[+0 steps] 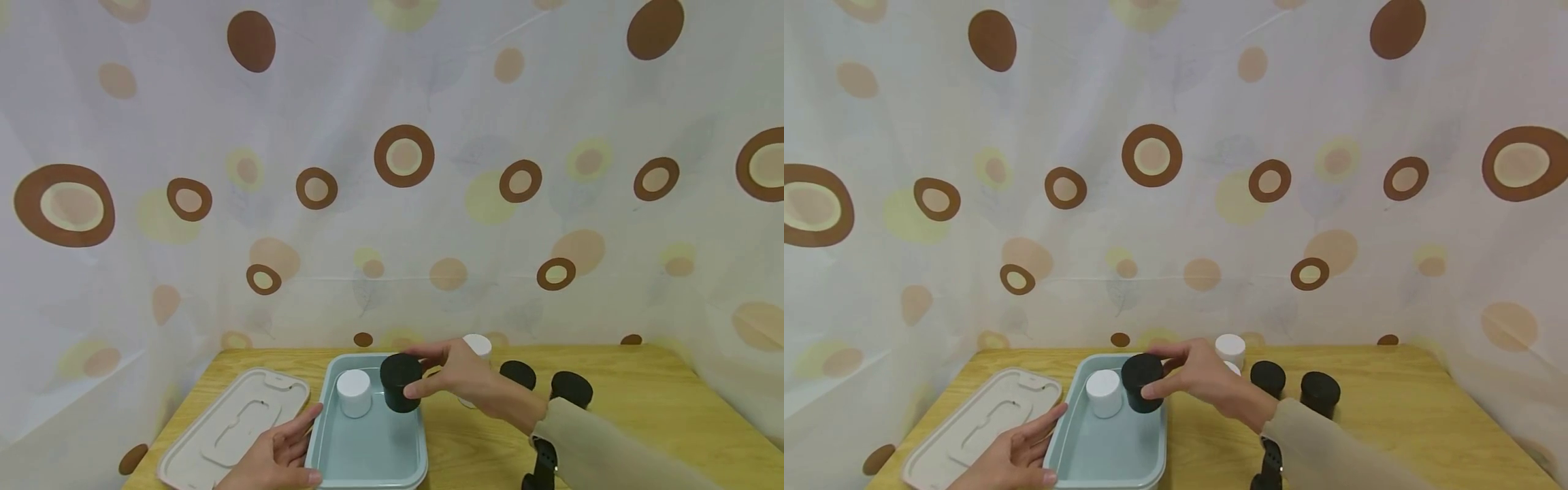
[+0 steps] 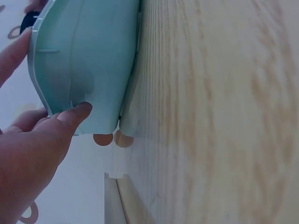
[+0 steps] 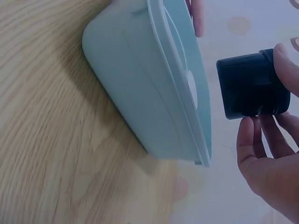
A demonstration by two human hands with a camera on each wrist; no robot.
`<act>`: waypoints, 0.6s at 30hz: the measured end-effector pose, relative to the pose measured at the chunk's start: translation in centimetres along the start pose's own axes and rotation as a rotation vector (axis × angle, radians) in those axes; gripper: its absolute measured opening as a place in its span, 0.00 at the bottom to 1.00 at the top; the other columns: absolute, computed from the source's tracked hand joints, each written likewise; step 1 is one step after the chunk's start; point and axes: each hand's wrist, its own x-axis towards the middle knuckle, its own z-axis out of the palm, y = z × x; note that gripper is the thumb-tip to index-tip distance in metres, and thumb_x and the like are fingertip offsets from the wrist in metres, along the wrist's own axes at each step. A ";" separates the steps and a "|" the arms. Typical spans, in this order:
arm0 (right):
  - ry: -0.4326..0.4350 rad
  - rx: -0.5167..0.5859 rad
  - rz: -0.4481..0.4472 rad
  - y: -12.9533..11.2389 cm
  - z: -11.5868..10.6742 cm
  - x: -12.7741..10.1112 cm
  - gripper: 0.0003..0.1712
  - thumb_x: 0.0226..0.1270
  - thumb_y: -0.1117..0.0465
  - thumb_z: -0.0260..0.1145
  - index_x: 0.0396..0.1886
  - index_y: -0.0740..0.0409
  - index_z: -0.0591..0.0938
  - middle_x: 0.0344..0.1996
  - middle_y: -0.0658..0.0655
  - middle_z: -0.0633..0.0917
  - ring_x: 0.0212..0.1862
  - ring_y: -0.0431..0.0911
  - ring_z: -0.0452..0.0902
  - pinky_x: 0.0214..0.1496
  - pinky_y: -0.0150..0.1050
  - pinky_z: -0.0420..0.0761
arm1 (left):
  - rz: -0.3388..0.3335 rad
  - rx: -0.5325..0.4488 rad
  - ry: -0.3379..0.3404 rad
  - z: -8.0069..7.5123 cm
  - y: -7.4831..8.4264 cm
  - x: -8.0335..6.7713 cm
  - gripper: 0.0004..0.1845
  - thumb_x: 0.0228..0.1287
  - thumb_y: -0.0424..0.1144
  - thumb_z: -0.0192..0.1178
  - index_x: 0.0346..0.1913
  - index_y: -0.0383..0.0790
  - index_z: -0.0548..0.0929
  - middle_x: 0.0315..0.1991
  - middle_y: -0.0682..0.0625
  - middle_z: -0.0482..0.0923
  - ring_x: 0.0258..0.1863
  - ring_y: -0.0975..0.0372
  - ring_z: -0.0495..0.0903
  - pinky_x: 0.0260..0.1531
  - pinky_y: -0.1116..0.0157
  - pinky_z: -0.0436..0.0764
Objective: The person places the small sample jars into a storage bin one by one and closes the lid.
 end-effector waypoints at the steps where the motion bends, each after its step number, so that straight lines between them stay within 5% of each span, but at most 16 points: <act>1: -0.003 0.005 0.003 0.1 0.4 0.3 0.34 0.57 0.64 0.83 0.66 0.61 0.85 0.49 0.57 0.90 0.51 0.52 0.81 0.53 0.43 0.81 | 0.003 -0.002 -0.004 0.0 0.0 0.0 0.52 0.72 0.31 0.66 0.84 0.31 0.39 0.83 0.32 0.38 0.80 0.40 0.51 0.68 0.55 0.74; 18: 0.001 -0.046 0.019 1.4 5.7 2.6 0.33 0.50 0.67 0.86 0.60 0.60 0.89 0.43 0.55 0.91 0.42 0.47 0.84 0.45 0.40 0.81 | 0.003 0.026 0.016 -0.1 -0.2 0.2 0.52 0.72 0.31 0.67 0.84 0.30 0.41 0.83 0.32 0.40 0.80 0.41 0.52 0.67 0.56 0.74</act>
